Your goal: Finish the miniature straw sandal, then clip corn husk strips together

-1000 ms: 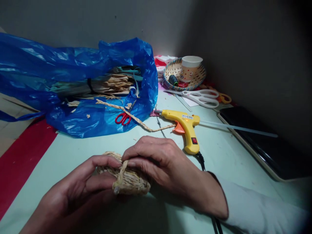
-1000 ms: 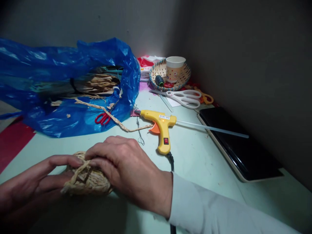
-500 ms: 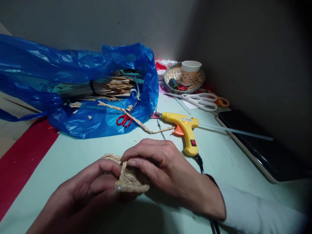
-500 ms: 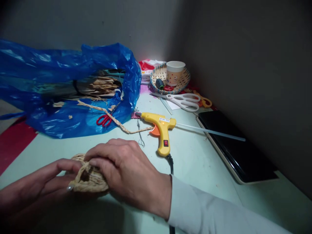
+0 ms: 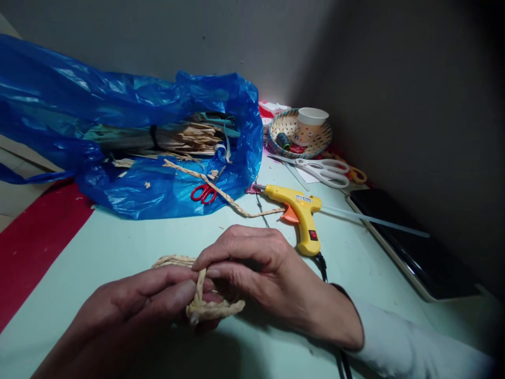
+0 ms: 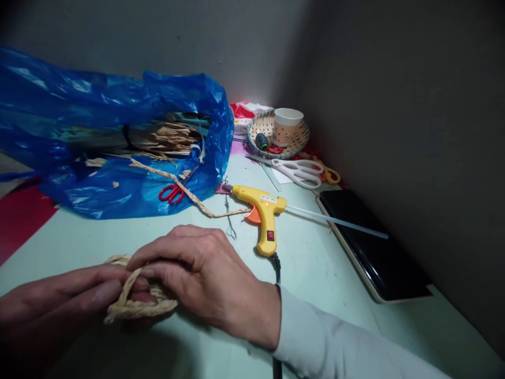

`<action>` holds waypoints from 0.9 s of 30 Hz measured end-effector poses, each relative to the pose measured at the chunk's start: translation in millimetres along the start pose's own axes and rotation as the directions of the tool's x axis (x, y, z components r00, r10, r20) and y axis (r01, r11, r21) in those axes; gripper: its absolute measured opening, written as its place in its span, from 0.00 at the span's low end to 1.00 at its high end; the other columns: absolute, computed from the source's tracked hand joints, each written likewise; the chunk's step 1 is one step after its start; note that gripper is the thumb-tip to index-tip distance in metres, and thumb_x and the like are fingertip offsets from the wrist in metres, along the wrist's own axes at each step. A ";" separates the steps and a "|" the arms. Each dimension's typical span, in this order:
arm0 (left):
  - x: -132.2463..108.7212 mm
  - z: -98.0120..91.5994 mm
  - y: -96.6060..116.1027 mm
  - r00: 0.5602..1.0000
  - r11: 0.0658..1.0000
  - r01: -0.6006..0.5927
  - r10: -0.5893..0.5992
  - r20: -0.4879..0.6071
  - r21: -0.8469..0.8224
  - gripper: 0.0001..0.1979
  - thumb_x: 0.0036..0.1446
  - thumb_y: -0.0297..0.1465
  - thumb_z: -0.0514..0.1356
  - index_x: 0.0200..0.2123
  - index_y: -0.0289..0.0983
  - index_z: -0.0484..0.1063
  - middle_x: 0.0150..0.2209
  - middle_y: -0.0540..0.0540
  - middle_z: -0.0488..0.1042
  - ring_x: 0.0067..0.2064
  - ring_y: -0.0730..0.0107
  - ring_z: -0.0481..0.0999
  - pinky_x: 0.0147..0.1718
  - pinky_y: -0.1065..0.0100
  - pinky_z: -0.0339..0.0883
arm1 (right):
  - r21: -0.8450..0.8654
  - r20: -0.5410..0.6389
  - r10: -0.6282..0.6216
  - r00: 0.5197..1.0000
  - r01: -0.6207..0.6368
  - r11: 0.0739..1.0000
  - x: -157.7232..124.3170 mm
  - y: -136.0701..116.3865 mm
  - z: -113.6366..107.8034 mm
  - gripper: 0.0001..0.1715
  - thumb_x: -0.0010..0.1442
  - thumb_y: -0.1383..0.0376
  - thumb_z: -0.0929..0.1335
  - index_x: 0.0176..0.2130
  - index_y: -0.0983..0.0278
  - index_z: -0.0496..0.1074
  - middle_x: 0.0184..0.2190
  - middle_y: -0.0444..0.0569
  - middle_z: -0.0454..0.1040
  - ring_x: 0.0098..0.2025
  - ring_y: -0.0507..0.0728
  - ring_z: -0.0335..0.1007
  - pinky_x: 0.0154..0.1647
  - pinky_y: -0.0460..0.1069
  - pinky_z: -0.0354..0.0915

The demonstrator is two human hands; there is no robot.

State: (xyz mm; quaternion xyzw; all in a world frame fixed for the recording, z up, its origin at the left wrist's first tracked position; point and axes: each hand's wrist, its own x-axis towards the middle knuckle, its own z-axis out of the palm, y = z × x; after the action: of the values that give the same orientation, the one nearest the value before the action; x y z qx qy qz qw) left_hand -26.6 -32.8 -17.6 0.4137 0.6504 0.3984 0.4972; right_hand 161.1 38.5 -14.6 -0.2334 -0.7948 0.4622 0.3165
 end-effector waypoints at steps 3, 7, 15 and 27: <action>-0.7 0.0 6.0 0.996 0.995 0.074 -0.077 0.053 0.065 0.18 0.46 0.52 0.66 0.19 0.44 0.80 0.26 0.52 0.78 0.30 0.67 0.78 0.24 0.79 0.72 | -0.036 0.028 -0.009 1.000 0.010 0.999 1.9 -2.3 -0.1 0.09 0.67 0.71 0.67 0.44 0.68 0.78 0.38 0.47 0.79 0.43 0.51 0.74 0.46 0.43 0.67; 0.1 -3.5 6.9 0.980 0.987 0.154 -0.158 0.119 0.043 0.19 0.47 0.51 0.64 0.21 0.42 0.81 0.27 0.50 0.78 0.30 0.68 0.77 0.24 0.79 0.69 | -0.077 0.067 -0.014 0.998 0.019 0.997 4.1 -4.4 -0.8 0.11 0.67 0.73 0.66 0.45 0.69 0.78 0.40 0.49 0.79 0.44 0.52 0.73 0.48 0.45 0.66; 2.7 -5.0 13.3 0.926 0.919 0.342 -0.293 0.239 -0.197 0.15 0.45 0.43 0.71 0.24 0.36 0.78 0.21 0.48 0.79 0.27 0.67 0.75 0.27 0.75 0.66 | -0.092 0.045 0.038 0.998 -0.034 0.995 1.4 -5.3 -1.3 0.15 0.68 0.72 0.65 0.52 0.72 0.73 0.43 0.51 0.78 0.45 0.54 0.71 0.50 0.47 0.64; 5.6 9.8 16.9 0.976 0.839 0.210 -0.155 0.150 -0.502 0.14 0.48 0.38 0.70 0.35 0.37 0.77 0.30 0.47 0.81 0.33 0.61 0.80 0.40 0.61 0.76 | -0.214 -0.012 0.013 1.000 -0.015 0.977 -2.0 -1.0 -2.2 0.05 0.65 0.68 0.70 0.41 0.68 0.76 0.36 0.48 0.77 0.39 0.54 0.71 0.43 0.48 0.62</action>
State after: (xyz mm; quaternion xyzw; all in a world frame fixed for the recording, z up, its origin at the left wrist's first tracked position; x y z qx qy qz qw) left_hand -15.6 -20.8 -5.5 0.2219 0.5298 0.4865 0.6583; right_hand 164.0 37.9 -13.4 -0.2740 -0.8368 0.3747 0.2903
